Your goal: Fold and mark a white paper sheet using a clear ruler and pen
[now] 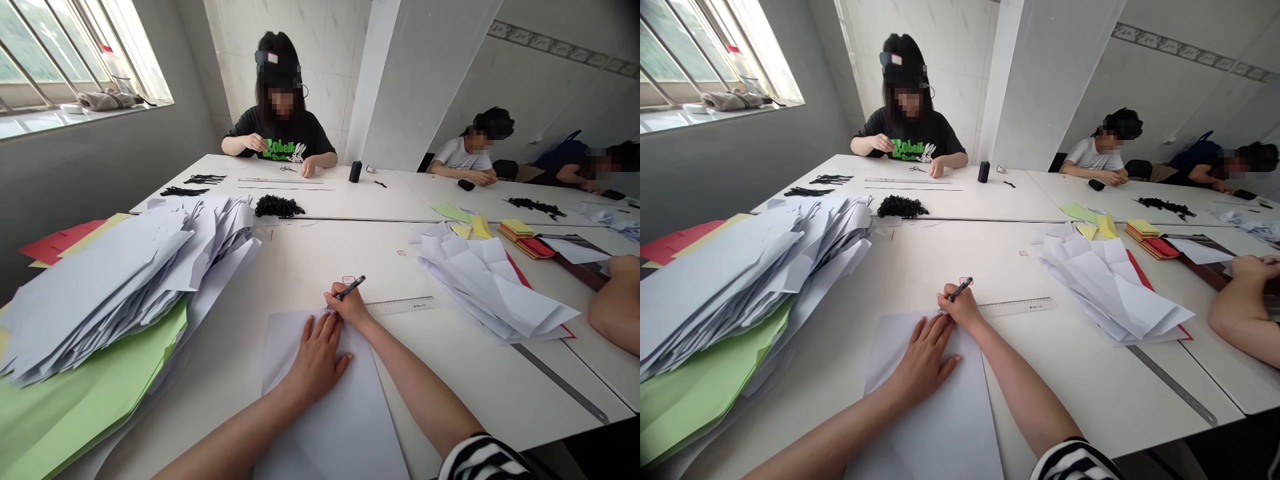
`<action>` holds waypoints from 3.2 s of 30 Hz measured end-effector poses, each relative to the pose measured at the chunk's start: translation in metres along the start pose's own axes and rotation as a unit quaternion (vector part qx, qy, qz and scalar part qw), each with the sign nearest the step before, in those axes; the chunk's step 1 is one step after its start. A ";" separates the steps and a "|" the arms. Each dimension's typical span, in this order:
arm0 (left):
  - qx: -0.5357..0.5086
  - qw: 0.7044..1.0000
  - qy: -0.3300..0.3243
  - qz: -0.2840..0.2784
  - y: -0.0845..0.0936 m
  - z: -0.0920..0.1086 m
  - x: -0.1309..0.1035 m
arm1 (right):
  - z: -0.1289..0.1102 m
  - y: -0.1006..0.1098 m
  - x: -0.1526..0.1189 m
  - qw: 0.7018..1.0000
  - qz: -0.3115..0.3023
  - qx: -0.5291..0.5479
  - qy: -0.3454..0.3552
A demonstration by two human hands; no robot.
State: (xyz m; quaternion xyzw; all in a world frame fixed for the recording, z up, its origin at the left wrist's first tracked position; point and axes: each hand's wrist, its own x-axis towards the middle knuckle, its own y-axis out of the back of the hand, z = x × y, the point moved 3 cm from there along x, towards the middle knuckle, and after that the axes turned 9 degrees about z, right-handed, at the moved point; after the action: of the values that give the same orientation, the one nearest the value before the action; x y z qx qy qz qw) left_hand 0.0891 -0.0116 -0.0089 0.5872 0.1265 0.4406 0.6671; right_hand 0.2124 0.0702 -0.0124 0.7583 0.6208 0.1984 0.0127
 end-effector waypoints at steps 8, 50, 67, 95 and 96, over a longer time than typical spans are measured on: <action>0.012 1.000 -0.007 0.002 0.001 0.001 0.001 | 0.001 0.043 0.012 0.992 0.095 0.073 -0.038; -0.072 0.978 -0.097 -0.168 0.055 -0.008 -0.049 | 0.028 0.166 -0.062 0.898 0.057 -0.412 0.143; -0.057 0.996 -0.031 -0.067 0.071 -0.032 -0.091 | 0.038 0.175 -0.064 0.907 0.054 -0.393 0.145; 0.024 0.996 -0.004 -0.088 0.072 -0.041 -0.104 | 0.029 0.157 -0.065 0.846 0.104 -0.509 0.120; 0.023 0.996 -0.003 -0.089 0.072 -0.041 -0.103 | 0.030 0.157 -0.064 0.845 0.100 -0.512 0.115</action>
State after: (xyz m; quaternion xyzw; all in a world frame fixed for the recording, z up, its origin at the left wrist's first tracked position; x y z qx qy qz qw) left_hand -0.0298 -0.0656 0.0085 0.5900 0.1864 0.3750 0.6903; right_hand 0.3590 -0.0199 -0.0163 0.6737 0.3484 0.5744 0.3079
